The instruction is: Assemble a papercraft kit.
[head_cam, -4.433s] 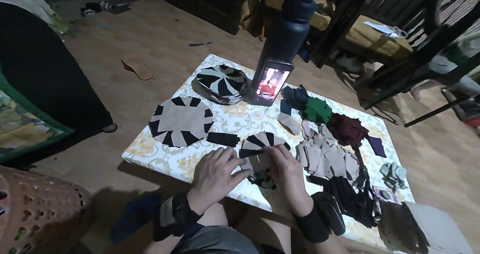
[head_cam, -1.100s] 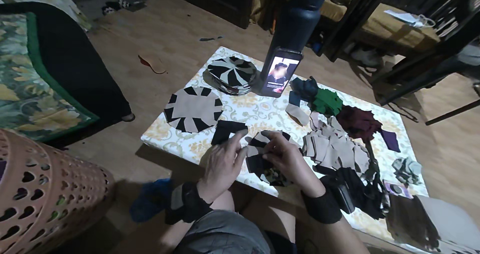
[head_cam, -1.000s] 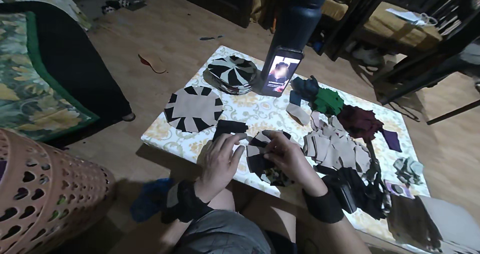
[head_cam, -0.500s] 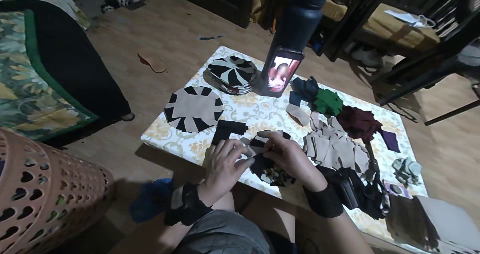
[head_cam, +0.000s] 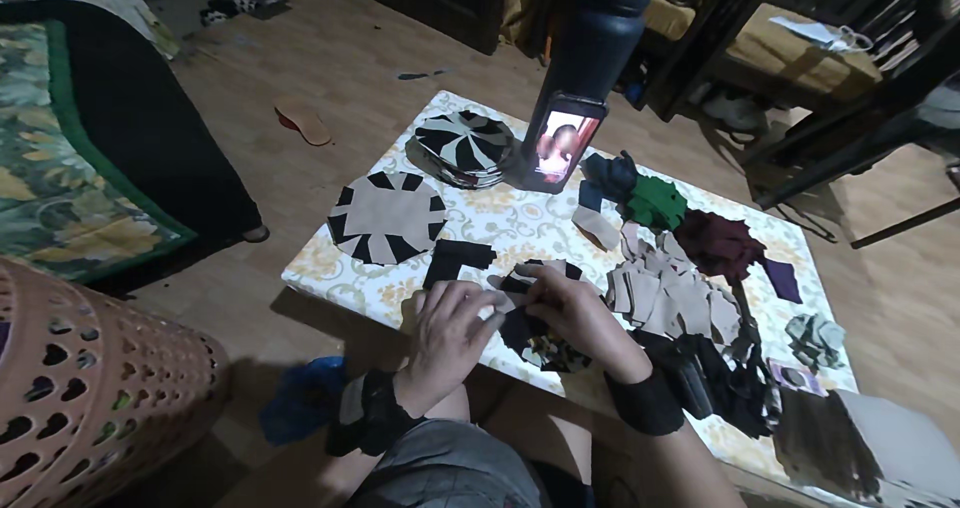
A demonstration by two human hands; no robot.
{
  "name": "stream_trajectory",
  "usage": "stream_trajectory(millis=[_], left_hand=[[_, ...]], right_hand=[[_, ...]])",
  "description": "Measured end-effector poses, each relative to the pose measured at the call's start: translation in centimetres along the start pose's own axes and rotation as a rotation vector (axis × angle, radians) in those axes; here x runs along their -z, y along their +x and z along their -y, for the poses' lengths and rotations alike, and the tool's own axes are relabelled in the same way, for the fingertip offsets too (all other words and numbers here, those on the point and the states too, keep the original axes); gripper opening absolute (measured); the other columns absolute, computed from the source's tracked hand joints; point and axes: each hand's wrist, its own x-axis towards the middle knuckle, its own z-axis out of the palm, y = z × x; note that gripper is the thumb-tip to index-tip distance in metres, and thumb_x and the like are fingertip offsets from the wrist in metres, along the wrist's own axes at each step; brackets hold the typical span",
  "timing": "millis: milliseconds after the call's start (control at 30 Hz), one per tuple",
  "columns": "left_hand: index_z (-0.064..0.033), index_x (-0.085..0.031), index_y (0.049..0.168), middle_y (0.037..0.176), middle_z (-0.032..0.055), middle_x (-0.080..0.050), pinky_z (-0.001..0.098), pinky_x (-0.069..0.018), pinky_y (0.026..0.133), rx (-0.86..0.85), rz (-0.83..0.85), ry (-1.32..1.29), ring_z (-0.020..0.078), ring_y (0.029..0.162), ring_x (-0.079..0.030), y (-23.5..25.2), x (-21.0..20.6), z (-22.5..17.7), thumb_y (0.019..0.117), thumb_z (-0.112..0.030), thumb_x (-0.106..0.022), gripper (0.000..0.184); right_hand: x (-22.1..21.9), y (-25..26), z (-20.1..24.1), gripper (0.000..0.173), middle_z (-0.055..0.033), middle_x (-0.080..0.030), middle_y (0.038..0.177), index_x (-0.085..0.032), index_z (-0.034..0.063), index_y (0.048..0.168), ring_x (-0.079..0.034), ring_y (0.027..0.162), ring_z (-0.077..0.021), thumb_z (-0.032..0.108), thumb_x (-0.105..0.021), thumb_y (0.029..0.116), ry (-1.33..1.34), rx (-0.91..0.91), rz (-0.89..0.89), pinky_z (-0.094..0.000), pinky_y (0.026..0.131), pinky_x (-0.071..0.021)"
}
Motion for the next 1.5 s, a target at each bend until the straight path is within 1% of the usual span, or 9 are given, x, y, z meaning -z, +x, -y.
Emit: stream_trajectory(millis=[333, 733, 833, 933, 1000, 1067, 1200, 1333, 1500], left_hand=[[-0.0270, -0.080, 0.100, 0.106, 0.0028, -0.071, 0.0520, -0.0439, 0.086, -0.072, 0.171, 0.101, 0.0271, 0.106, -0.063, 0.1, -0.3, -0.1, 0.0902, -0.050, -0.069, 0.027], [-0.0257, -0.080, 0.094, 0.103, 0.0036, -0.071, 0.0539, -0.0446, 0.086, -0.124, 0.148, 0.088, 0.0281, 0.103, -0.065, 0.4, -0.5, -0.1, 0.0897, -0.049, -0.068, 0.027], [-0.0235, -0.079, 0.107, 0.110, 0.0062, -0.071, 0.0552, -0.0448, 0.085, -0.096, 0.110, 0.041, 0.0287, 0.103, -0.065, 1.0, -0.4, 0.1, 0.0936, -0.052, -0.062, 0.036], [-0.0134, -0.074, 0.116, 0.114, 0.0143, -0.069, 0.0581, -0.0455, 0.085, -0.073, 0.034, -0.012, 0.0330, 0.102, -0.065, 1.6, 0.2, 0.3, 0.0981, -0.047, -0.056, 0.042], [-0.0112, -0.072, 0.118, 0.116, 0.0161, -0.068, 0.0572, -0.0442, 0.087, -0.059, -0.009, -0.039, 0.0336, 0.104, -0.064, 2.1, 0.6, 0.3, 0.0993, -0.043, -0.055, 0.041], [-0.0107, -0.073, 0.116, 0.117, 0.0165, -0.068, 0.0566, -0.0416, 0.090, -0.063, -0.034, -0.070, 0.0342, 0.108, -0.062, 2.6, 0.7, 0.4, 0.1002, -0.039, -0.054, 0.037], [-0.0066, -0.073, 0.109, 0.119, 0.0184, -0.065, 0.0357, -0.0481, 0.094, -0.100, -0.067, -0.222, 0.0240, 0.115, -0.058, 3.3, -0.2, 0.7, 0.0998, -0.032, -0.060, 0.030], [0.0018, -0.069, 0.108, 0.121, 0.0188, -0.061, 0.0165, -0.0503, 0.081, -0.053, -0.088, -0.429, 0.0086, 0.104, -0.059, 3.4, -1.3, 0.2, 0.0932, -0.027, -0.072, 0.033], [0.0028, -0.067, 0.100, 0.091, -0.0055, -0.070, 0.0114, -0.0553, 0.072, 0.112, -0.032, -0.680, -0.0071, 0.078, -0.064, 3.1, -1.5, 0.3, 0.0885, -0.008, -0.072, 0.016]], right_hand=[[-0.2, -0.5, 0.1, 0.035, -0.0140, -0.070, 0.110, -0.066, 0.0071, 0.127, -0.071, 0.090, -0.0295, 0.004, -0.067, 0.0928, -0.271, -0.069, -0.161, -0.0509, 0.078, -0.0589], [-0.3, -2.4, 0.2, 0.022, -0.0118, -0.070, 0.098, -0.071, 0.0045, 0.117, -0.069, 0.081, -0.0228, 0.008, -0.060, 0.0978, -0.282, 0.049, -0.346, -0.0403, 0.073, -0.0591], [-0.6, -2.4, 0.4, 0.031, -0.0123, -0.069, 0.123, -0.070, 0.0086, 0.124, -0.067, 0.112, -0.0271, 0.026, -0.066, 0.0989, -0.347, 0.130, -0.325, -0.0475, 0.094, -0.0559], [-1.8, -2.8, -0.1, 0.061, -0.0104, -0.047, 0.157, -0.060, 0.0166, 0.142, -0.037, 0.150, -0.0335, 0.060, -0.051, 0.0998, -0.427, 0.127, -0.127, -0.0598, 0.121, -0.0297], [-3.1, -2.9, -0.3, 0.071, -0.0070, -0.032, 0.167, -0.050, 0.0228, 0.151, -0.020, 0.156, -0.0335, 0.069, -0.044, 0.0978, -0.469, 0.025, -0.024, -0.0635, 0.124, -0.0161], [-4.6, -2.4, -0.3, 0.072, -0.0057, -0.032, 0.167, -0.048, 0.0257, 0.153, -0.022, 0.156, -0.0329, 0.071, -0.043, 0.0967, -0.504, -0.078, -0.075, -0.0637, 0.123, -0.0166], [-6.5, -0.4, 0.9, 0.074, -0.0097, -0.031, 0.167, -0.047, 0.0236, 0.155, -0.024, 0.155, -0.0368, 0.070, -0.043, 0.0972, -0.507, -0.333, -0.221, -0.0666, 0.121, -0.0152], [-7.3, 0.9, 1.8, 0.070, -0.0126, -0.032, 0.166, -0.049, 0.0215, 0.154, -0.024, 0.154, -0.0390, 0.062, -0.046, 0.0977, -0.496, -0.465, -0.327, -0.0680, 0.121, -0.0134], [-6.0, 0.3, 2.6, 0.068, -0.0134, -0.035, 0.164, -0.053, 0.0182, 0.151, -0.025, 0.153, -0.0423, 0.062, -0.048, 0.0995, -0.373, -0.419, -0.392, -0.0693, 0.121, -0.0133]])
